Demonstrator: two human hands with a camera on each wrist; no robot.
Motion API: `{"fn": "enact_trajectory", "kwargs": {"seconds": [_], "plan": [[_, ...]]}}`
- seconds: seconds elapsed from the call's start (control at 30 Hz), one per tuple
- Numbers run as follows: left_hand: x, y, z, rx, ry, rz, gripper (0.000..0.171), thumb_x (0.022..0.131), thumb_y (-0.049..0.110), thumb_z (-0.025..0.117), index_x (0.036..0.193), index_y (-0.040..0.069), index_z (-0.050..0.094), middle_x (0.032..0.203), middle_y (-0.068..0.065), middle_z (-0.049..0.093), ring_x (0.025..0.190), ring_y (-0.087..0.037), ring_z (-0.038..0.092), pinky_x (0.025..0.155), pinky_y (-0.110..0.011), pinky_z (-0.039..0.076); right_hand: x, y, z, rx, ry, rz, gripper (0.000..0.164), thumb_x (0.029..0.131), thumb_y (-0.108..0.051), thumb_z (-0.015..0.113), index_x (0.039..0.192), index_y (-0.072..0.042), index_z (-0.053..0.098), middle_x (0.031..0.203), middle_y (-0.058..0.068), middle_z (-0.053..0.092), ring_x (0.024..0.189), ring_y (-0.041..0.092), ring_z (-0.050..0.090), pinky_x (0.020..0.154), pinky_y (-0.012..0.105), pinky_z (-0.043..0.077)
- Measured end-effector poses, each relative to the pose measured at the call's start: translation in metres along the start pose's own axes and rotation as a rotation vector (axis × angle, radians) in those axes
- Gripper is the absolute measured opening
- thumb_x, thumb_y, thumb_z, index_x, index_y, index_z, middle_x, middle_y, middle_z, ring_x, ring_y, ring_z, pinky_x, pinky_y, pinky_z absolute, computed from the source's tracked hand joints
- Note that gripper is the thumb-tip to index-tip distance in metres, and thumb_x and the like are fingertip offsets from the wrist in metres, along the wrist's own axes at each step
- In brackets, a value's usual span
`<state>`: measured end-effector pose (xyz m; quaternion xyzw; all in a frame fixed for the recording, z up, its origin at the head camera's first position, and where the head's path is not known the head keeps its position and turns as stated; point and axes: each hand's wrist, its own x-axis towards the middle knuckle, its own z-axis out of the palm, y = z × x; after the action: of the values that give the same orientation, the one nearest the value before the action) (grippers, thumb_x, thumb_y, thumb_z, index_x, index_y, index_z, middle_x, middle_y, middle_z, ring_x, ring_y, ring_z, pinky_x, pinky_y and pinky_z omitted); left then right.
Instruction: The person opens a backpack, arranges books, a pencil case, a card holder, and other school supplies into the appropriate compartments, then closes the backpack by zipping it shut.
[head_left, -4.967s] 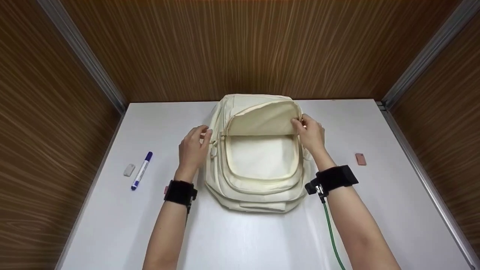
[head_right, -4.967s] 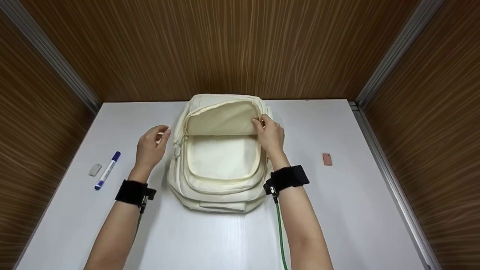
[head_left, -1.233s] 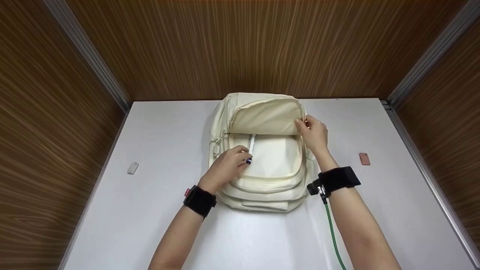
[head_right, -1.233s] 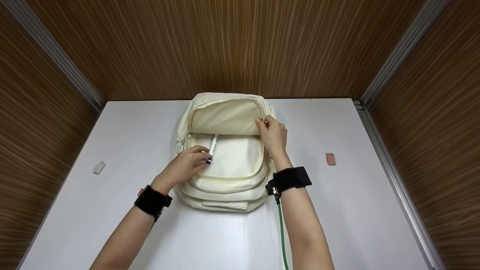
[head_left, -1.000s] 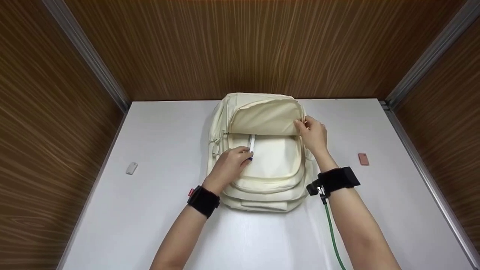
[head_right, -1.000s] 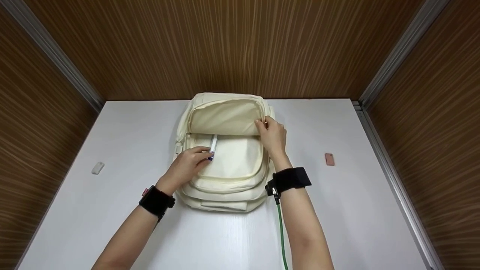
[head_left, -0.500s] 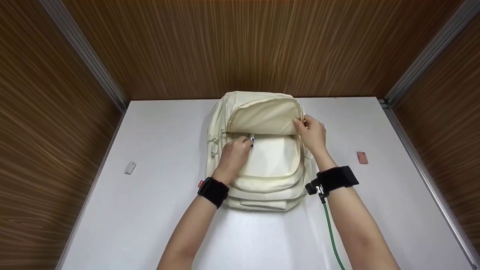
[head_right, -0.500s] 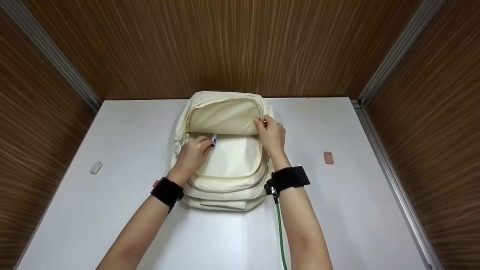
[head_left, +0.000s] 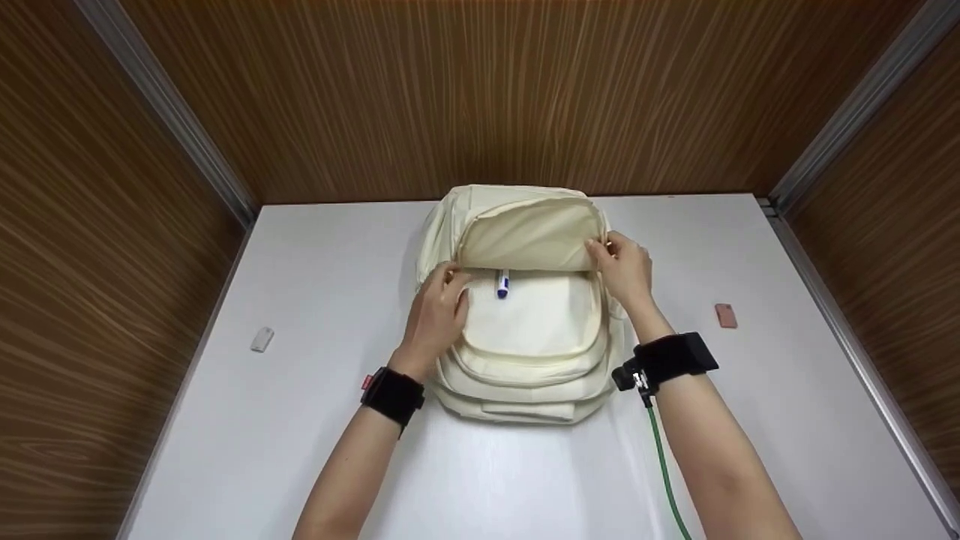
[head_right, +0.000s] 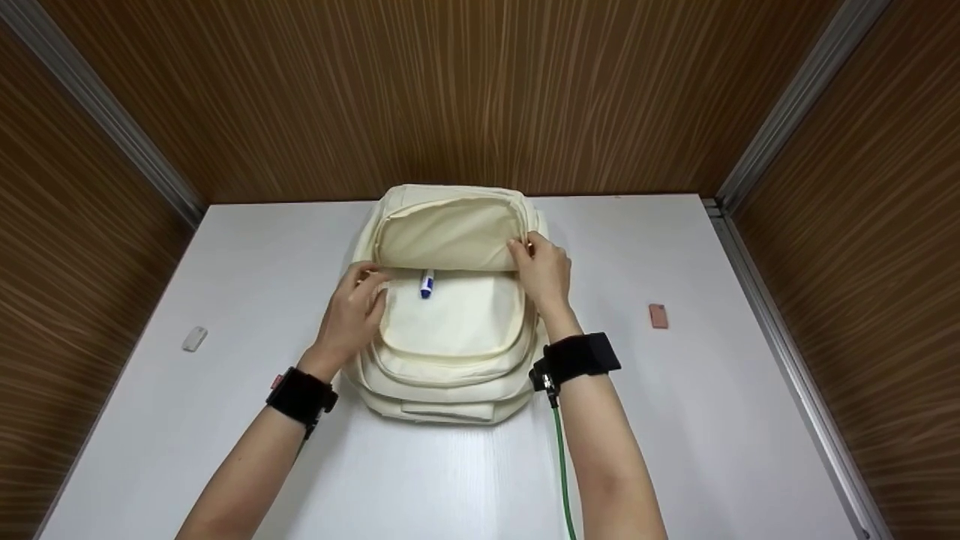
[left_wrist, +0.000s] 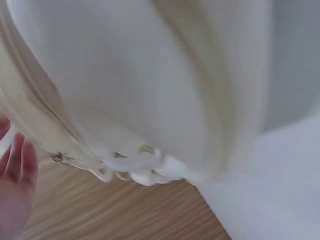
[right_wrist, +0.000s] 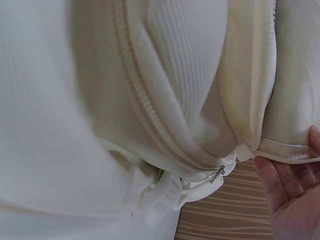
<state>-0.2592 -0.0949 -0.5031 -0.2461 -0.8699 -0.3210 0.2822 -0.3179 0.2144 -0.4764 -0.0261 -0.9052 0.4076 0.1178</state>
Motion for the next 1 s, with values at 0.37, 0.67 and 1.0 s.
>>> {"fn": "enact_trajectory", "kwargs": {"seconds": [0.37,0.67,1.0], "plan": [[-0.043,-0.072,-0.033,0.214,-0.013,-0.386,0.034,0.091,-0.003,0.062,0.125,-0.002,0.059,0.126,-0.028,0.046,0.108,-0.040,0.052,0.086,-0.052,0.045,0.001,0.002,-0.001,-0.017,-0.022,0.021,0.032,0.098,-0.037,0.060,0.089,-0.006,0.063,0.083,0.012,0.067,0.073,0.027,0.057,0.066,0.036,0.040],[-0.084,-0.121,-0.070,0.363,-0.155,-0.847,0.056,0.098,0.007,0.052,0.149,-0.002,0.033,0.147,-0.044,0.010,0.139,-0.056,0.010,0.105,-0.069,0.018,-0.001,0.003,0.000,-0.010,-0.027,0.015,0.033,0.097,-0.038,0.061,0.088,-0.007,0.063,0.081,0.011,0.067,0.070,0.025,0.057,0.064,0.035,0.041],[-0.095,-0.129,-0.121,0.337,-0.385,-1.232,0.056,0.099,0.004,0.031,0.152,-0.005,0.019,0.141,-0.053,0.008,0.128,-0.067,0.019,0.097,-0.073,0.030,-0.001,0.004,0.002,-0.020,-0.018,0.003,0.033,0.096,-0.035,0.063,0.080,-0.007,0.060,0.076,0.010,0.067,0.066,0.023,0.057,0.062,0.034,0.040]]}}
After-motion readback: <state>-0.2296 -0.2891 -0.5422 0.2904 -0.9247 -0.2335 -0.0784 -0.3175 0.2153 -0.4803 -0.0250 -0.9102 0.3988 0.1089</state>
